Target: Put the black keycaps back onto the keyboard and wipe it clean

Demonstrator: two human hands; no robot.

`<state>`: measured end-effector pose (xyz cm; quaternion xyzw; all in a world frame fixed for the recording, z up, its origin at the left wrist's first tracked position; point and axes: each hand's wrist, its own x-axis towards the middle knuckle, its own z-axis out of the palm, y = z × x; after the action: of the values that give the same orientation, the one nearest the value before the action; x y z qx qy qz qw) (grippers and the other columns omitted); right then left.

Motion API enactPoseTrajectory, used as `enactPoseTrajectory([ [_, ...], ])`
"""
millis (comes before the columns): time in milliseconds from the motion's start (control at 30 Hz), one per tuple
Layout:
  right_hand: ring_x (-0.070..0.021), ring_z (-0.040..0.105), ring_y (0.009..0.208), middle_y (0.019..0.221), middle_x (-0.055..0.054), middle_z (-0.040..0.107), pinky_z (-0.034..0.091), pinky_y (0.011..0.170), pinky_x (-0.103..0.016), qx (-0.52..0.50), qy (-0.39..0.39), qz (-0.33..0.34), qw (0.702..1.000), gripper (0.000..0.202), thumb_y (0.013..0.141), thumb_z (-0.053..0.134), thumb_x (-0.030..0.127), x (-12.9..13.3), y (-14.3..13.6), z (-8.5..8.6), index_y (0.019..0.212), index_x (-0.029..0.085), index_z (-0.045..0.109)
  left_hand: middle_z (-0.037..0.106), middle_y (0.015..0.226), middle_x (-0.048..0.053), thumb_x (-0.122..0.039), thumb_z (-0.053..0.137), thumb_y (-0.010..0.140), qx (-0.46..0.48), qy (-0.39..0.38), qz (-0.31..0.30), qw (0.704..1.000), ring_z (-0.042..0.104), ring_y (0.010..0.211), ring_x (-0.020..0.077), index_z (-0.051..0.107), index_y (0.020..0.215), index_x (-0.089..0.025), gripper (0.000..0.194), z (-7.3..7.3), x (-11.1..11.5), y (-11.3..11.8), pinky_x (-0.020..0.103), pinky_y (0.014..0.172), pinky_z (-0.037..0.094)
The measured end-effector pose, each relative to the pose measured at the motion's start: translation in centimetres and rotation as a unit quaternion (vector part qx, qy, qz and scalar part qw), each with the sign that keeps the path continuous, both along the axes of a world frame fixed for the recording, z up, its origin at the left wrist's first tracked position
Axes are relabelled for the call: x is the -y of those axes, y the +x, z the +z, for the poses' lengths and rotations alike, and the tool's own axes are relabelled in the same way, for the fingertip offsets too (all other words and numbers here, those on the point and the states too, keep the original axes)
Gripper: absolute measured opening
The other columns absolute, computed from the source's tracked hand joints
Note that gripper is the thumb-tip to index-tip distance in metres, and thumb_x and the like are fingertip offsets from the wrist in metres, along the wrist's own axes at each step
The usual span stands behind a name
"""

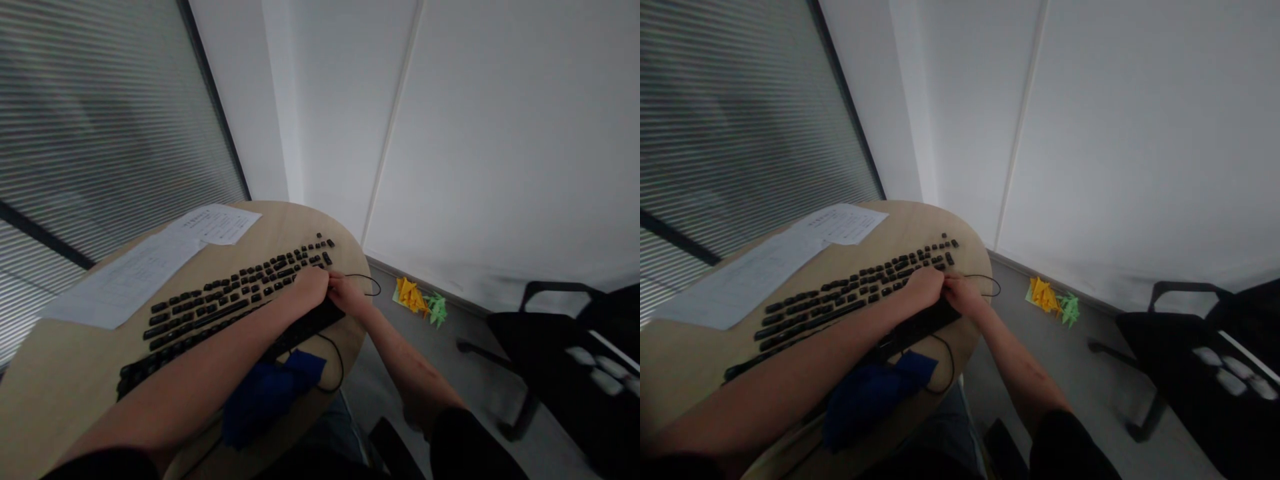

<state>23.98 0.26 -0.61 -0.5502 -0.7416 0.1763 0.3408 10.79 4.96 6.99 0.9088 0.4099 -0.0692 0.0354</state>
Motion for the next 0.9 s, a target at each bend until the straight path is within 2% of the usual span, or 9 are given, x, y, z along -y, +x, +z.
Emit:
enactPoseTrajectory([
  [133, -0.0217, 0.068, 0.113, 0.119, -0.006, 0.074, 0.05, 0.102, -0.034, -0.021, 0.006, 0.007, 1.0, 0.031, 0.086, 0.06, 0.005, 0.0, 0.1, 0.0, 0.103, 0.023, 0.079, 0.063, 0.131, 0.012, -0.039, 0.065, 0.096, 0.002, -0.003, 0.001, 1.0, 0.065, 0.111, 0.0253, 0.06, 0.13, -0.016, 0.041, 0.6, 0.4, -0.2, 0.047, 0.092, 0.058],
  [233, -0.0212, 0.069, 0.109, 0.117, -0.004, 0.075, 0.052, 0.099, -0.033, -0.015, -0.01, 0.012, 1.0, 0.03, 0.088, 0.062, 0.01, 0.0, 0.5, 0.5, 0.107, 0.025, 0.079, 0.066, 0.125, 0.012, -0.038, 0.066, 0.096, 0.011, -0.004, 0.01, 1.0, 0.067, 0.108, 0.0246, 0.063, 0.125, -0.014, 0.038, 1.6, 1.0, -1.1, 0.046, 0.092, 0.058],
  [333, -0.0199, 0.071, 0.097, 0.114, -0.006, 0.075, 0.055, 0.09, -0.032, 0.004, -0.022, -0.017, 1.0, 0.03, 0.09, 0.06, 0.013, 0.1, 1.4, 1.4, 0.112, 0.024, 0.078, 0.075, 0.108, 0.015, -0.03, 0.064, 0.095, 0.038, 0.004, 0.022, 0.999, 0.07, 0.104, 0.0261, 0.073, 0.106, -0.01, 0.024, 2.8, 2.1, -3.7, 0.04, 0.096, 0.056],
  [433, -0.0181, 0.07, 0.086, 0.109, -0.008, 0.076, 0.055, 0.083, -0.031, 0.001, 0.014, -0.055, 0.998, 0.028, 0.093, 0.058, 0.018, 0.8, 2.8, 2.3, 0.113, 0.021, 0.077, 0.075, 0.119, 0.008, -0.028, 0.058, 0.097, 0.079, 0.021, 0.044, 0.996, 0.069, 0.112, 0.0236, 0.074, 0.115, -0.021, 0.025, 3.2, 3.7, -8.1, 0.037, 0.104, 0.052],
  [500, -0.0167, 0.068, 0.078, 0.101, -0.008, 0.076, 0.055, 0.077, -0.029, -0.016, 0.043, -0.083, 0.995, 0.027, 0.095, 0.057, 0.022, 1.3, 3.6, 2.7, 0.111, 0.021, 0.078, 0.076, 0.12, 0.005, -0.03, 0.059, 0.096, 0.113, 0.04, 0.069, 0.99, 0.07, 0.111, 0.0223, 0.074, 0.117, -0.024, 0.027, 2.5, 5.0, -11.4, 0.035, 0.101, 0.054],
  [567, -0.0161, 0.066, 0.073, 0.095, -0.007, 0.075, 0.053, 0.07, -0.028, -0.034, 0.061, -0.11, 0.992, 0.026, 0.096, 0.057, 0.026, 1.9, 4.0, 3.0, 0.11, 0.02, 0.078, 0.077, 0.12, 0.002, -0.032, 0.056, 0.097, 0.14, 0.03, 0.069, 0.987, 0.071, 0.11, 0.02, 0.074, 0.116, -0.029, 0.027, 1.2, 6.3, -14.1, 0.033, 0.103, 0.054],
  [667, -0.0161, 0.065, 0.072, 0.092, -0.007, 0.074, 0.051, 0.062, -0.027, -0.063, 0.058, -0.122, 0.989, 0.025, 0.096, 0.057, 0.027, 2.2, 4.0, 3.1, 0.109, 0.02, 0.078, 0.077, 0.121, 0.001, -0.037, 0.049, 0.099, 0.16, 0.008, 0.046, 0.986, 0.07, 0.114, 0.0208, 0.075, 0.116, -0.032, 0.032, -0.7, 7.7, -16.6, 0.034, 0.106, 0.053],
  [767, -0.0157, 0.066, 0.072, 0.094, -0.006, 0.075, 0.052, 0.062, -0.026, -0.078, 0.037, -0.102, 0.991, 0.025, 0.094, 0.059, 0.026, 1.8, 3.6, 3.3, 0.111, 0.021, 0.077, 0.077, 0.121, 0.001, -0.036, 0.045, 0.101, 0.176, 0.025, 0.012, 0.984, 0.069, 0.118, 0.0213, 0.075, 0.118, -0.031, 0.035, -1.9, 8.3, -16.9, 0.037, 0.11, 0.052],
  [900, -0.0149, 0.066, 0.071, 0.101, -0.006, 0.076, 0.054, 0.065, -0.028, -0.046, -0.023, -0.068, 0.996, 0.03, 0.093, 0.06, 0.023, 0.9, 3.1, 3.8, 0.12, 0.023, 0.073, 0.078, 0.117, 0.003, -0.026, 0.046, 0.1, 0.195, 0.042, -0.066, 0.978, 0.07, 0.114, 0.0222, 0.075, 0.117, -0.025, 0.033, -1.9, 8.0, -15.3, 0.04, 0.106, 0.056],
])
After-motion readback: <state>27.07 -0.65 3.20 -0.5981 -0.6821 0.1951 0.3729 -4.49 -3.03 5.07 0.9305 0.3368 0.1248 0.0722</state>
